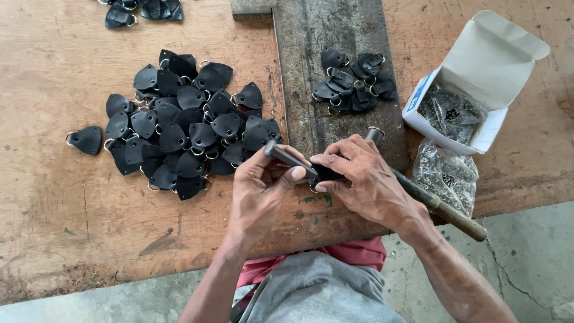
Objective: The person attaches metal split rings to black leather keychain fobs. They pick up a fob, insert a ring through its hole using a small punch tool, tap the ring closed with a hammer on a wooden block, and set the finished keychain aside, repeating this cycle for many fobs.
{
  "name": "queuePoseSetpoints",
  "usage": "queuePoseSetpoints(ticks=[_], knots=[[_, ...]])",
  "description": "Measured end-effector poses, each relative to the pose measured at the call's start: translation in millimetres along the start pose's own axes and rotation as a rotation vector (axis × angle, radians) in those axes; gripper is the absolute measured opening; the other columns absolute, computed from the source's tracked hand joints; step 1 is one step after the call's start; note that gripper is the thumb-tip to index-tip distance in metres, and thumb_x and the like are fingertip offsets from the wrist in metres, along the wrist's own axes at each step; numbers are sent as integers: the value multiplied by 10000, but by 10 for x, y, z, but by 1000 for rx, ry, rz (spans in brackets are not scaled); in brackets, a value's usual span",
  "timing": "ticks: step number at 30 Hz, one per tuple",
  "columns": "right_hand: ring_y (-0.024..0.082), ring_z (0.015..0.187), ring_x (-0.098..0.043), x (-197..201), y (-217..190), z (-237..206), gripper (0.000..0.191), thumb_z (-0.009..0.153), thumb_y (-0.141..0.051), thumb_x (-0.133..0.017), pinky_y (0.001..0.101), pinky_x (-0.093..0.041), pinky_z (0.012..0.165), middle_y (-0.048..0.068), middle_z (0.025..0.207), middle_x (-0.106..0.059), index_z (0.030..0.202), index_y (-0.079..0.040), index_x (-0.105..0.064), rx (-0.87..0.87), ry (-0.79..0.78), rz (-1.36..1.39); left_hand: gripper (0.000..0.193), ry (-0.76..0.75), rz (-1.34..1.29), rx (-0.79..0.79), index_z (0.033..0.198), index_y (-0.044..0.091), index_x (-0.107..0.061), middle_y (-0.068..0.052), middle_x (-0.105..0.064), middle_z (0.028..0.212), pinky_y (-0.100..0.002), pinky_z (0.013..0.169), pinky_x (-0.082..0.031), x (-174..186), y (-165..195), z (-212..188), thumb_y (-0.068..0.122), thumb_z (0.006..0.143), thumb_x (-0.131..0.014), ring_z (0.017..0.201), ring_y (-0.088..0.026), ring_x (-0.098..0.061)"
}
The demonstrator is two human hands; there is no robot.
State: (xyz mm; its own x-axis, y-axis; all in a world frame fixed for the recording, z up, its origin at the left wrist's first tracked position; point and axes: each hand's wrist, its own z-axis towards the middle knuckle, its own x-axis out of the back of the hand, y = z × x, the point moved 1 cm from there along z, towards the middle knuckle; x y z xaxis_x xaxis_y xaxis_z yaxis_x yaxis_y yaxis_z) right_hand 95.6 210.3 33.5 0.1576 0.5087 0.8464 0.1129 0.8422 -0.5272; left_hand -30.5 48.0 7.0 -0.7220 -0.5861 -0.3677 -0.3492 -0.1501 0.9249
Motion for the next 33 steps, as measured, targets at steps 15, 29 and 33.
queuePoseSetpoints(ticks=[15,29,33], knots=[[265,1160,-568,379,-1,-312,436,857,-257,-728,405,-490,1004,73,1211,-645,1260,-95,-680,-249,84,-175,139,-65,703,-290,1022,5,-649,-120,-738,876,-324,665,-572,-114,10,65,30,912,-730,754,-184,-748],[314,942,-663,221,295,-609,435,938,-274,-655,431,-582,835,160,1154,-597,1265,3,-581,-442,50,-233,254,-31,832,-524,1175,-9,-655,-176,-719,1030,-393,740,-585,-179,-204,-22,21,926,-693,874,-344,-715],[283,838,-636,352,246,-654,267,1008,-221,-645,436,-522,734,136,933,-644,1161,-4,-619,-467,113,-96,310,-18,861,-568,1213,3,-652,-171,-721,1063,-397,765,-588,-163,-259,-21,13,904,-674,910,-349,-722]])
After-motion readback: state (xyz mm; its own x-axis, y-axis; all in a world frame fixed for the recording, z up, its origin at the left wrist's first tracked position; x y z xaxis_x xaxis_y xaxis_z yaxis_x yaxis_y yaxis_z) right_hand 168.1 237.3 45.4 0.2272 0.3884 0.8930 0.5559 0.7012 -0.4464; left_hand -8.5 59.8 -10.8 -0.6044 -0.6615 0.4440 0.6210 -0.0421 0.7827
